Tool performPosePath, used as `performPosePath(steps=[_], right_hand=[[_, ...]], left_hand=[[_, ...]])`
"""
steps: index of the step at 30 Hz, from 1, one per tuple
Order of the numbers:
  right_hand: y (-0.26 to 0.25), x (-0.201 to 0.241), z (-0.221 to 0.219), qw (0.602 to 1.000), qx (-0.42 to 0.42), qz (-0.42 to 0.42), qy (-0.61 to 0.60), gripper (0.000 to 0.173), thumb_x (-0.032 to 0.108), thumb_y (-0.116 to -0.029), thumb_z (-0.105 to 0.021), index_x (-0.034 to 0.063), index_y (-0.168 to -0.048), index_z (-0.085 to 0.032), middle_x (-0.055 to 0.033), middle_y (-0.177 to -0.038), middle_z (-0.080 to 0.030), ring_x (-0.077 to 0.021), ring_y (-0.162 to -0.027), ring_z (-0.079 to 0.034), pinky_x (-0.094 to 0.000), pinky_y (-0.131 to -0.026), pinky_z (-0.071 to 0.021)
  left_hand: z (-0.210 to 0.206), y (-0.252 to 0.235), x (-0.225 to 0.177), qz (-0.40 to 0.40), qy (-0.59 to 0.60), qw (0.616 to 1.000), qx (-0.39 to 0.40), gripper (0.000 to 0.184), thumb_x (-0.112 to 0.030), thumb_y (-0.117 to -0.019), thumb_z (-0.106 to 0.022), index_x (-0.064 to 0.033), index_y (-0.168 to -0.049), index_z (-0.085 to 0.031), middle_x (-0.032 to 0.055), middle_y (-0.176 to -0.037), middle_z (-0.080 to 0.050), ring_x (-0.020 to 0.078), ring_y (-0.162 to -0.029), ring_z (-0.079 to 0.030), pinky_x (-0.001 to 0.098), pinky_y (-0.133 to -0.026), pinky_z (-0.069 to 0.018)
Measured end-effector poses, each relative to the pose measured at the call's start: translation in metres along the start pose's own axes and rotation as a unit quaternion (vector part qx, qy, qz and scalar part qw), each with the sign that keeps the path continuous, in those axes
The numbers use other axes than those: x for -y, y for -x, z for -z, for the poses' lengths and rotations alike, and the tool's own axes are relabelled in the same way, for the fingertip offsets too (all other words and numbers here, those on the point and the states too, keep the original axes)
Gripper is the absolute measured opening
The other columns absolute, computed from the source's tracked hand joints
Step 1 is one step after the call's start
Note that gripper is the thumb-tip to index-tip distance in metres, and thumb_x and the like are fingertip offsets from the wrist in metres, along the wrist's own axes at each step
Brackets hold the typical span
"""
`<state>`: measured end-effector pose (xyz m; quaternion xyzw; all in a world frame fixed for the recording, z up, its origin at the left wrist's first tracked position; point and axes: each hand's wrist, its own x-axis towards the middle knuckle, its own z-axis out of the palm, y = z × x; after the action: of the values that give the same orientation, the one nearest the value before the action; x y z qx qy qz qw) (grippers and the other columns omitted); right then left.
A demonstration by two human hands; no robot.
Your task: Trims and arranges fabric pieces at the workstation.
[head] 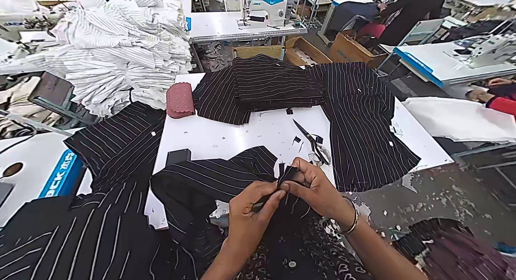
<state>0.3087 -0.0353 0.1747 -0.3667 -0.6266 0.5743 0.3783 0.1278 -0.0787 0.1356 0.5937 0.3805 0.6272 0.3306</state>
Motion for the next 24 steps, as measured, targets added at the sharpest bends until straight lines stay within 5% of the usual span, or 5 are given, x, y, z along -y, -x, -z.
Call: performPosePath(steps=[3,6,15,20,24], right_hand=[[0.000,0.000,0.001,0.999,0.029,-0.034,-0.010,0.032,0.017,-0.1000,-0.064,0.0046,-0.127,-0.055,0.0135,-0.078,-0.067,0.0081,-0.066,-0.059,-0.0120,-0.066,-0.0503],[-0.002,-0.003,0.004,0.997,0.071,-0.028,0.022,0.017,0.022,-0.1032,-0.060,0.0061,-0.110,-0.062,0.0171,-0.068,-0.057,0.0114,-0.059,-0.047,-0.0097,-0.058,-0.0398],[-0.012,0.001,0.028,0.976,0.058,0.066,0.201,0.024,0.026,-0.0981,-0.068,0.0038,-0.098,-0.077,-0.0006,-0.087,-0.075,0.0077,-0.079,-0.064,-0.0099,-0.072,-0.0490],[-0.027,-0.029,0.013,0.977,0.033,0.094,0.188,0.018,0.016,-0.0948,-0.070,0.0022,-0.099,-0.080,-0.0069,-0.097,-0.078,-0.0034,-0.093,-0.071,-0.0188,-0.086,-0.0544],[-0.032,-0.084,0.015,0.971,0.077,-0.004,0.224,0.018,0.004,-0.0923,-0.066,0.0042,-0.105,-0.079,-0.0114,-0.102,-0.077,-0.0177,-0.097,-0.073,-0.0367,-0.090,-0.0565]], left_hand=[[-0.007,0.001,0.002,-0.007,-0.048,0.998,-0.049,0.010,-0.017,-0.0940,-0.072,-0.0100,-0.101,-0.075,-0.0057,-0.096,-0.074,-0.0028,-0.091,-0.068,0.0141,-0.083,-0.0565],[-0.015,-0.001,-0.001,0.021,-0.052,0.994,-0.093,0.010,-0.020,-0.0952,-0.069,-0.0117,-0.100,-0.073,-0.0089,-0.095,-0.070,-0.0046,-0.092,-0.064,0.0122,-0.085,-0.0538],[0.006,-0.020,0.005,0.080,-0.023,0.993,-0.087,0.008,-0.016,-0.0934,-0.070,-0.0118,-0.097,-0.076,-0.0129,-0.094,-0.074,-0.0050,-0.090,-0.068,0.0138,-0.085,-0.0559],[0.008,-0.026,0.007,0.288,0.109,0.947,-0.089,0.015,-0.006,-0.0992,-0.055,-0.0057,-0.099,-0.070,-0.0048,-0.082,-0.073,0.0017,-0.074,-0.069,0.0191,-0.071,-0.0587],[0.016,-0.022,0.017,0.391,0.199,0.896,-0.067,0.023,-0.012,-0.1021,-0.047,-0.0063,-0.097,-0.070,0.0024,-0.083,-0.075,0.0060,-0.074,-0.072,0.0227,-0.070,-0.0605]])
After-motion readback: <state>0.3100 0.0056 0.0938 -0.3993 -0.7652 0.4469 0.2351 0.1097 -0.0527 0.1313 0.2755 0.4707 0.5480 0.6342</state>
